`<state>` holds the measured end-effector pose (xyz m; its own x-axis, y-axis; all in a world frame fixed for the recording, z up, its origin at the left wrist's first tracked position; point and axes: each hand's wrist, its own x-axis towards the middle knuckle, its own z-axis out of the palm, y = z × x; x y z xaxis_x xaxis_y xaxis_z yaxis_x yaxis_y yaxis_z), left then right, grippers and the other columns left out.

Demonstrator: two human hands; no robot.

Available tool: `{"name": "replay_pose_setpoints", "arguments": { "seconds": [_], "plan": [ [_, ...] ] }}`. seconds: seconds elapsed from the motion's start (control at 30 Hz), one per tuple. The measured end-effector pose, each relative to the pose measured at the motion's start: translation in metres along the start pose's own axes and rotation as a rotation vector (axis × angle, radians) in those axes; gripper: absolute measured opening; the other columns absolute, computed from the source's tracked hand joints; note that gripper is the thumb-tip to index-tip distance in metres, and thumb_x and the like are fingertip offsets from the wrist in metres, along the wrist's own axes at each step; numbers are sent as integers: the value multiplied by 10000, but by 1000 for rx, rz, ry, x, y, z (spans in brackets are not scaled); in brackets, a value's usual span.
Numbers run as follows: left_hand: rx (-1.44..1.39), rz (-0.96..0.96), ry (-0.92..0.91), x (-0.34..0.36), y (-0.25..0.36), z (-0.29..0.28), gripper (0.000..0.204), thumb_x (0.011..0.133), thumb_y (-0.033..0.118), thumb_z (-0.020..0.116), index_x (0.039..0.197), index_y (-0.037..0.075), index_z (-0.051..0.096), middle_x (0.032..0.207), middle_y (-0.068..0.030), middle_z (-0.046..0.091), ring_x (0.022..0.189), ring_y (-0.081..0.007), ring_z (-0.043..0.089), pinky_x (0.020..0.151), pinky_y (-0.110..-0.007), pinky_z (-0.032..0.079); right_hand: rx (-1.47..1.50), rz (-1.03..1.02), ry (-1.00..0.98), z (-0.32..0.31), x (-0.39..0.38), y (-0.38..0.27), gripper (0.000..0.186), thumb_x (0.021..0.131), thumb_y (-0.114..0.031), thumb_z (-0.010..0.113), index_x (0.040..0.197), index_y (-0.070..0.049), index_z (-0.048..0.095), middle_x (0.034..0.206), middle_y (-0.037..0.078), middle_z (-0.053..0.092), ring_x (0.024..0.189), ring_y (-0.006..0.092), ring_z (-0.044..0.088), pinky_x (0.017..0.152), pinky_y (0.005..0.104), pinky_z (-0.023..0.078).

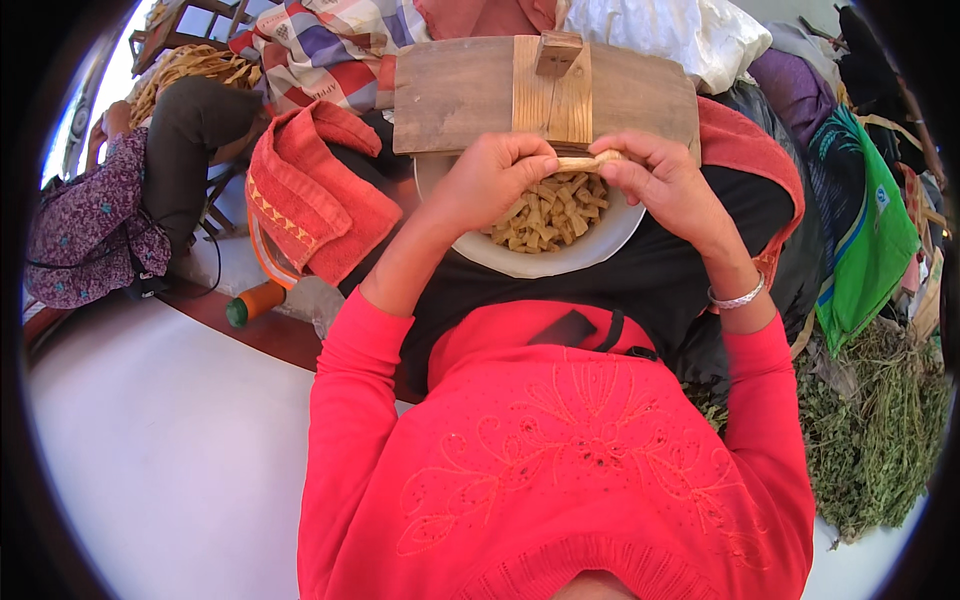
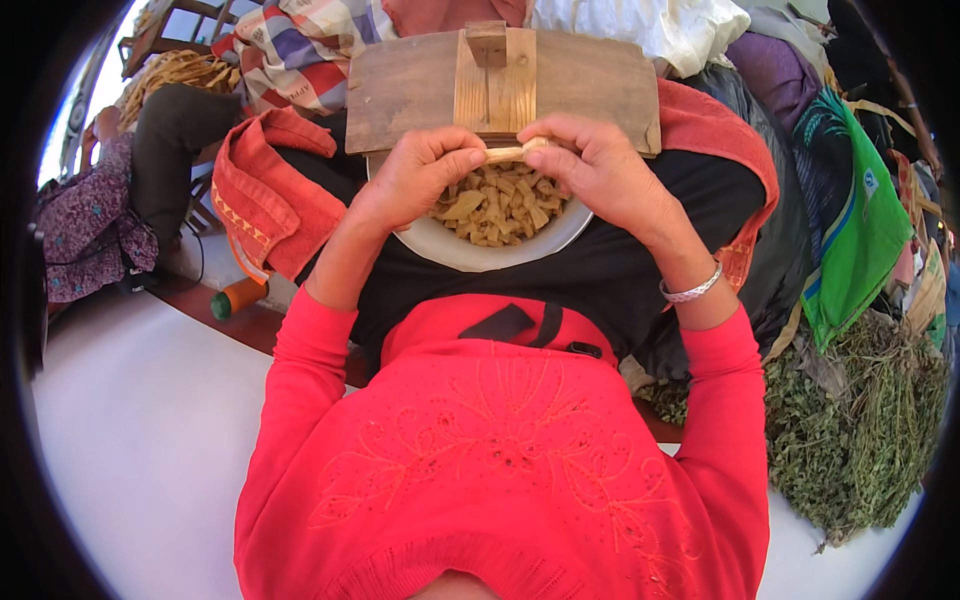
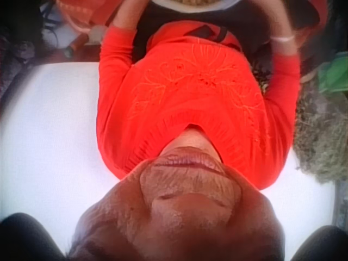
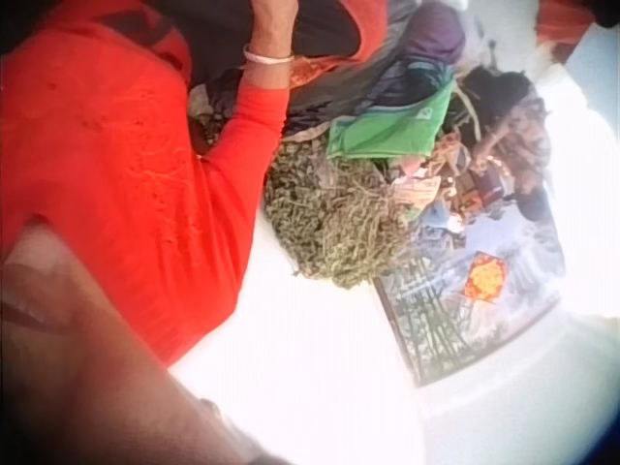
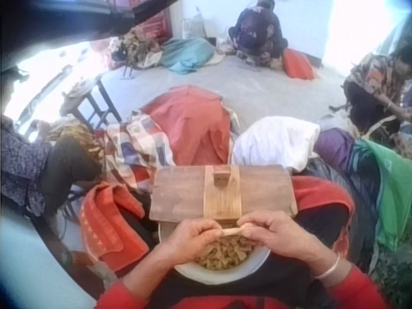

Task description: The person shaves thin strips from a light-colored material, likely bamboo or wood, using a small wooden plane held in their lap. They repeatedly draw the material across the blade of the plane, and the resulting strips fall into a bowl beneath it.

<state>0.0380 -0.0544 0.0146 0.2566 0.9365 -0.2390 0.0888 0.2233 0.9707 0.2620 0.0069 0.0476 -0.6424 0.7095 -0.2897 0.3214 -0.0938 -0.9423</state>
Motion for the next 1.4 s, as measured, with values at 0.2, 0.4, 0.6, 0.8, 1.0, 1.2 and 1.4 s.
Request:
{"name": "replay_pose_setpoints", "arguments": {
  "seconds": [0.2, 0.4, 0.6, 0.8, 1.0, 1.2, 1.4],
  "plan": [
    [146, 34, 52, 17, 6, -25, 202, 935, 167, 552, 976, -7, 645, 760, 33, 557, 700, -45, 471, 604, -205, 390, -24, -71, 197, 6, 18, 10, 165, 921, -152, 581, 968, 2, 621, 687, -35, 527, 612, 54, 460, 551, 230, 401],
    [149, 101, 152, 37, -10, -35, 180, 917, 146, 557, 983, -3, 634, 783, 19, 587, 731, -70, 515, 657, -235, 431, -94, -125, 311, 6, 44, 27, 165, 914, -158, 575, 952, -4, 622, 653, -3, 523, 598, 74, 465, 546, 258, 400],
    [422, 93, 295, 51, -26, -32, 156, 905, 142, 575, 940, -3, 623, 782, 3, 604, 741, -90, 543, 670, -269, 453, -369, -203, 374, 7, 58, 37, 173, 880, -145, 600, 940, 11, 646, 686, 112, 586, 624, 174, 530, 612, 307, 450],
    [237, 127, 512, 40, -30, -32, 178, 908, 141, 599, 993, -12, 631, 796, 15, 610, 745, -114, 562, 665, -267, 465, -339, -230, 342, 5, 37, 46, 206, 879, -115, 608, 1045, -6, 661, 752, 31, 612, 692, 150, 563, 648, 310, 471],
    [-69, 169, 86, 12, -3, 0, 205, 906, 142, 612, 1038, -14, 620, 905, 3, 598, 797, -75, 534, 702, -217, 445, -24, 65, -44, 10, 1, 13, 125, 865, -113, 626, 930, -12, 661, 628, 70, 562, 569, 125, 496, 555, 285, 441],
    [-143, -5, -66, -12, 16, 31, 110, 888, 137, 622, 891, 51, 553, 775, 37, 507, 708, -32, 435, 603, -199, 368, -596, -425, 45, 18, -18, 3, 171, 818, -165, 667, 744, -40, 576, 637, 148, 539, 578, 339, 534, 511, 381, 427],
    [-231, -96, -76, -27, -11, 19, 222, 875, 131, 611, 1070, 47, 544, 786, 35, 515, 621, -33, 405, 513, -195, 328, -626, -467, 121, 20, -28, 21, 153, 812, -149, 662, 735, -42, 586, 688, 122, 581, 655, 324, 589, 569, 394, 464]
  ]
}}
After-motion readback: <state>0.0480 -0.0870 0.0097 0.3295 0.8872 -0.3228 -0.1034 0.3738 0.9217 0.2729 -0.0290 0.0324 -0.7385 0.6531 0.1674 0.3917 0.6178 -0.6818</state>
